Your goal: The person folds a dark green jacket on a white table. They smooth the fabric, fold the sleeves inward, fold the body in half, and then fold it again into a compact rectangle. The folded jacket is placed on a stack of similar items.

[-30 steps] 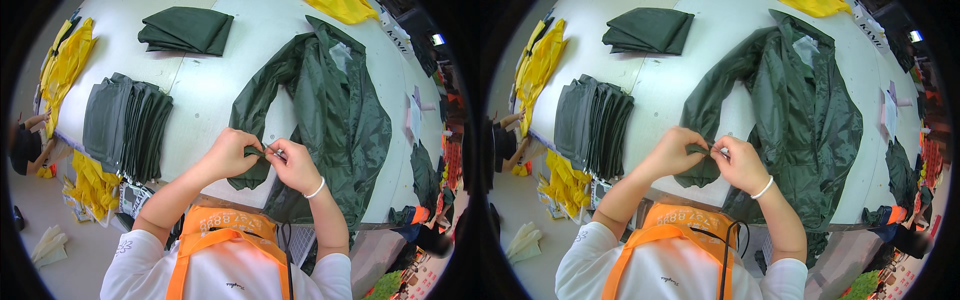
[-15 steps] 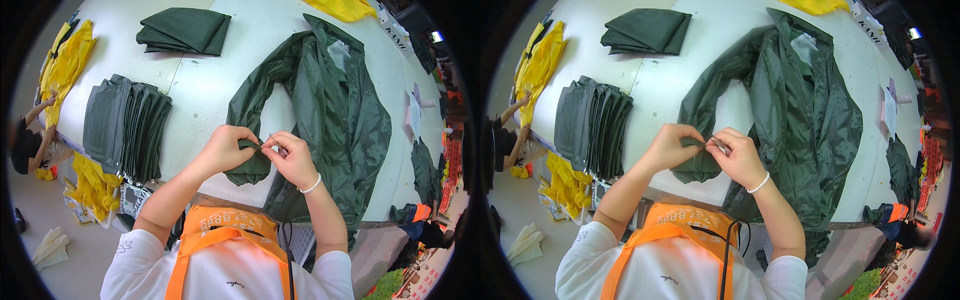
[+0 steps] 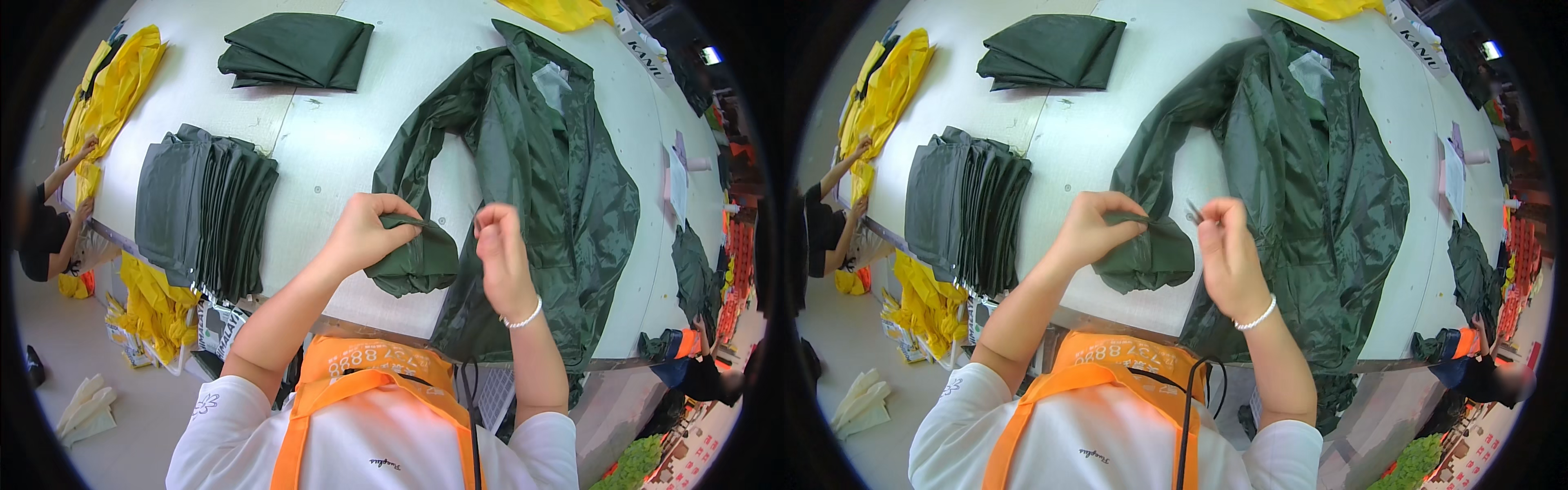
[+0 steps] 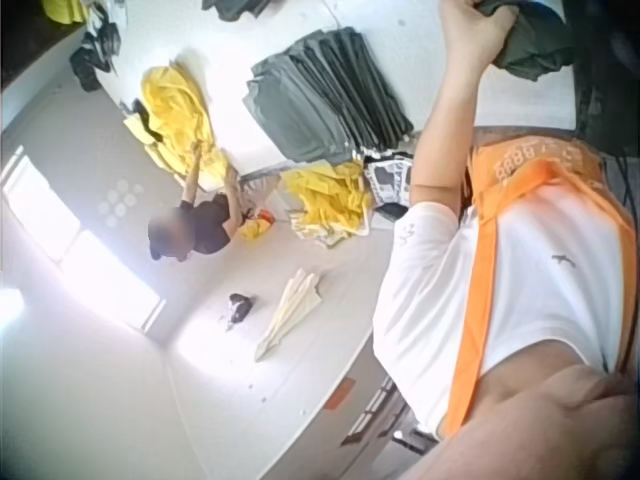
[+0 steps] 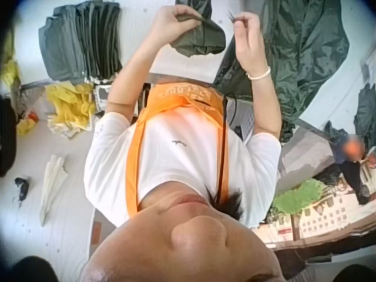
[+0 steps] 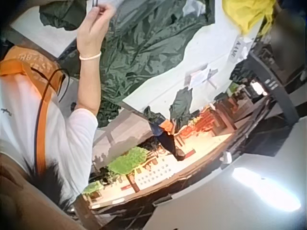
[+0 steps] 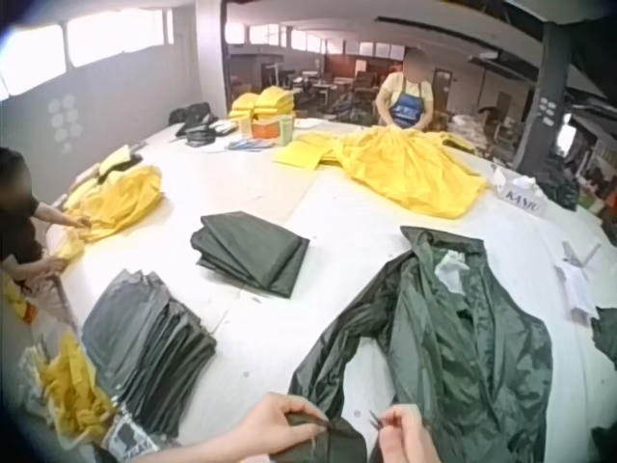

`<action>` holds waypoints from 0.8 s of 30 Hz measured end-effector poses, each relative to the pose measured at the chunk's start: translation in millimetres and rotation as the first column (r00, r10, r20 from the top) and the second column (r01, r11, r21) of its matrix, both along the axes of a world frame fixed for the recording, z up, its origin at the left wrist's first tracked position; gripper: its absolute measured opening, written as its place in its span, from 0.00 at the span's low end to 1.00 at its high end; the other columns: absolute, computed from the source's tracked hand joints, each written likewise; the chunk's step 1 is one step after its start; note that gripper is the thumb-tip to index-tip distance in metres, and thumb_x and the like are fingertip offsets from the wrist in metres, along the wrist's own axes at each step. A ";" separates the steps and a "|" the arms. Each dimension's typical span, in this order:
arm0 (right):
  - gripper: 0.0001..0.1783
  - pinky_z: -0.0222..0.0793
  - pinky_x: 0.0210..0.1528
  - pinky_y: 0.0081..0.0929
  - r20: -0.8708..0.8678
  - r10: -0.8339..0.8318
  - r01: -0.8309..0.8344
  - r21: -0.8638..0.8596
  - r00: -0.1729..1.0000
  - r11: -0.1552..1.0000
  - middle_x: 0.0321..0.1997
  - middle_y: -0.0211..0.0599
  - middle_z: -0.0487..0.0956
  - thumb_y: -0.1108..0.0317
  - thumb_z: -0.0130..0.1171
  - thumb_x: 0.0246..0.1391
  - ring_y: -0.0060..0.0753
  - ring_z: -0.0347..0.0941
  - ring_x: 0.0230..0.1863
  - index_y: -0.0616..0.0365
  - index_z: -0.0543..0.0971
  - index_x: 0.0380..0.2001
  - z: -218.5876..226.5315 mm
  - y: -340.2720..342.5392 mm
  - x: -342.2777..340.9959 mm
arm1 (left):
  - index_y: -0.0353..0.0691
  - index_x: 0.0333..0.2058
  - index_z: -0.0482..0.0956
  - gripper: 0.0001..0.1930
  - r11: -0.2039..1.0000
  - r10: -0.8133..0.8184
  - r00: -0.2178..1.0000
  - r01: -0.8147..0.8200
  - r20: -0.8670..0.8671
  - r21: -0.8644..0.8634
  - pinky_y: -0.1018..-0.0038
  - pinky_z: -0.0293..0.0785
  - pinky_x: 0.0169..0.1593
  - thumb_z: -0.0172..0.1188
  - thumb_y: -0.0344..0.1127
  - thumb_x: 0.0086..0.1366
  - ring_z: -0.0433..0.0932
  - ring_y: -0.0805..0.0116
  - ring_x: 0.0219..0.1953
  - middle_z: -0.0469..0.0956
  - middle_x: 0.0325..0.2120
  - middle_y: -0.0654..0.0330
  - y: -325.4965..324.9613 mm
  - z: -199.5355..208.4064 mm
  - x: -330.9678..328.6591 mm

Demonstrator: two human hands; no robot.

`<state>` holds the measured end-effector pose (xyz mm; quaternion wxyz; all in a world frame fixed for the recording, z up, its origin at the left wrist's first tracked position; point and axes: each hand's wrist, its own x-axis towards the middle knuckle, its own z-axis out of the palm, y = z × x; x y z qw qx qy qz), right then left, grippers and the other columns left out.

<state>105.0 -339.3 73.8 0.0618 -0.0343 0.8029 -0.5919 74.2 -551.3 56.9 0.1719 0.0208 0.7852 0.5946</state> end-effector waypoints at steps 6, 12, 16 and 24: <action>0.10 0.71 0.34 0.27 -0.061 0.090 -0.069 0.283 0.994 0.957 0.33 0.37 0.74 0.66 0.59 0.53 0.38 0.76 0.33 0.59 0.71 0.34 7.3 -16.1 10.4 | 0.31 0.30 0.81 0.08 1.000 0.005 0.999 -0.005 -0.035 0.001 0.78 0.73 0.34 0.60 0.27 0.49 0.76 0.77 0.26 0.80 0.22 0.56 3.6 4.1 2.7; 0.10 0.71 0.34 0.27 -0.064 0.128 -0.106 0.269 0.990 0.957 0.33 0.38 0.75 0.65 0.59 0.53 0.38 0.77 0.34 0.59 0.71 0.33 7.2 -20.9 3.8 | 0.33 0.30 0.81 0.10 0.998 -0.031 0.999 0.031 -0.009 -0.056 0.77 0.73 0.38 0.59 0.27 0.46 0.77 0.74 0.28 0.80 0.24 0.57 6.7 12.7 5.9; 0.11 0.71 0.33 0.28 -0.036 0.130 -0.115 0.272 0.991 0.955 0.33 0.39 0.76 0.65 0.60 0.53 0.39 0.77 0.35 0.59 0.71 0.33 9.4 -23.8 2.8 | 0.33 0.30 0.81 0.10 0.999 -0.033 0.999 0.033 0.023 -0.036 0.77 0.73 0.37 0.59 0.28 0.47 0.78 0.74 0.28 0.80 0.24 0.56 7.1 14.1 6.2; 0.20 0.60 0.28 0.13 0.198 0.155 -0.128 -0.145 0.968 0.981 0.34 0.27 0.73 0.74 0.68 0.41 0.15 0.59 0.24 0.59 0.73 0.39 -2.2 6.9 1.4 | 0.32 0.29 0.81 0.08 0.995 -0.051 0.998 0.047 0.041 0.086 0.78 0.73 0.38 0.62 0.23 0.48 0.77 0.76 0.30 0.80 0.26 0.59 -5.5 11.9 1.2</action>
